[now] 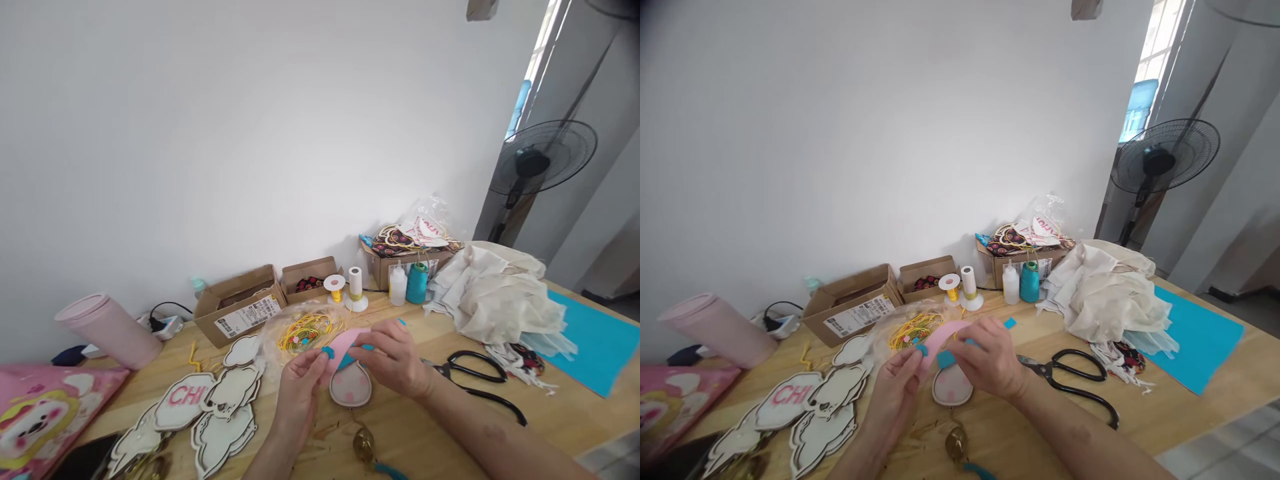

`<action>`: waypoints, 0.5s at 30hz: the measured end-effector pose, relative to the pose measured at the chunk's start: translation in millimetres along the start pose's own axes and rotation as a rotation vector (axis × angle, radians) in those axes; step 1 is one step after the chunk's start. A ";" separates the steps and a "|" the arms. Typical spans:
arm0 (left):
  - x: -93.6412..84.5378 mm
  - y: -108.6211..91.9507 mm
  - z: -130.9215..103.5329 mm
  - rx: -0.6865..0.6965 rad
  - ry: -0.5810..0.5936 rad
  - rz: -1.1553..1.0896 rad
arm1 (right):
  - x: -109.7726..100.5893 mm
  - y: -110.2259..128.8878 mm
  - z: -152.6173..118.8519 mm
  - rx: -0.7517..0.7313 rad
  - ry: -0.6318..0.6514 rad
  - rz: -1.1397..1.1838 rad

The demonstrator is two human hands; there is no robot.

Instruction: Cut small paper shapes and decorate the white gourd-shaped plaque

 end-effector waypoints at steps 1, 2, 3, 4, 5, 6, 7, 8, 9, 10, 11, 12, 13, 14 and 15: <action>-1.1 -2.0 0.2 0.021 -0.022 -0.019 | 2.6 -10.1 -0.1 0.161 0.029 0.061; -2.6 -3.8 0.5 0.045 -0.040 -0.033 | 8.9 -20.2 -2.5 0.338 0.089 0.151; -4.2 -5.1 1.0 0.069 -0.052 -0.038 | 18.5 -28.5 -7.7 0.521 0.176 0.271; -5.7 -5.4 1.5 0.089 -0.057 -0.028 | 29.2 -34.1 -15.0 0.700 0.268 0.407; -7.3 -4.8 1.9 0.101 -0.062 -0.005 | 38.3 -37.4 -22.7 0.866 0.330 0.542; -8.5 -3.4 2.0 0.105 -0.063 0.035 | 44.2 -40.3 -29.1 1.013 0.340 0.660; -8.8 -1.6 1.8 0.100 -0.056 0.093 | 46.2 -44.2 -33.4 1.136 0.290 0.751; -7.9 0.5 1.1 0.087 -0.039 0.163 | 44.9 -49.5 -35.7 1.228 0.196 0.809; -6.1 2.1 -0.1 0.070 -0.016 0.233 | 40.8 -55.5 -36.7 1.291 0.077 0.836; -3.5 2.7 -1.5 0.054 0.011 0.288 | 35.1 -61.0 -36.4 1.327 -0.043 0.844; -0.2 1.7 -3.1 0.046 0.043 0.321 | 29.3 -64.8 -35.0 1.343 -0.139 0.846; 3.4 -0.8 -4.5 0.047 0.075 0.323 | 24.8 -66.5 -32.5 1.345 -0.199 0.847; 6.6 -4.4 -5.3 0.051 0.101 0.293 | 21.9 -66.1 -28.9 1.338 -0.224 0.848; 9.3 -8.0 -5.7 0.051 0.127 0.240 | 21.1 -63.7 -24.4 1.321 -0.220 0.848; 11.5 -10.5 -5.5 0.040 0.155 0.176 | 22.7 -59.3 -19.5 1.295 -0.186 0.850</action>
Point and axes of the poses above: each hand's wrist, its own z-axis towards the middle knuckle, its own x-axis out of the palm, y = z × x, the point moved 7 cm from there along z, towards the middle knuckle, and after that the axes turned 9 degrees about -y, right-handed, at the moved point
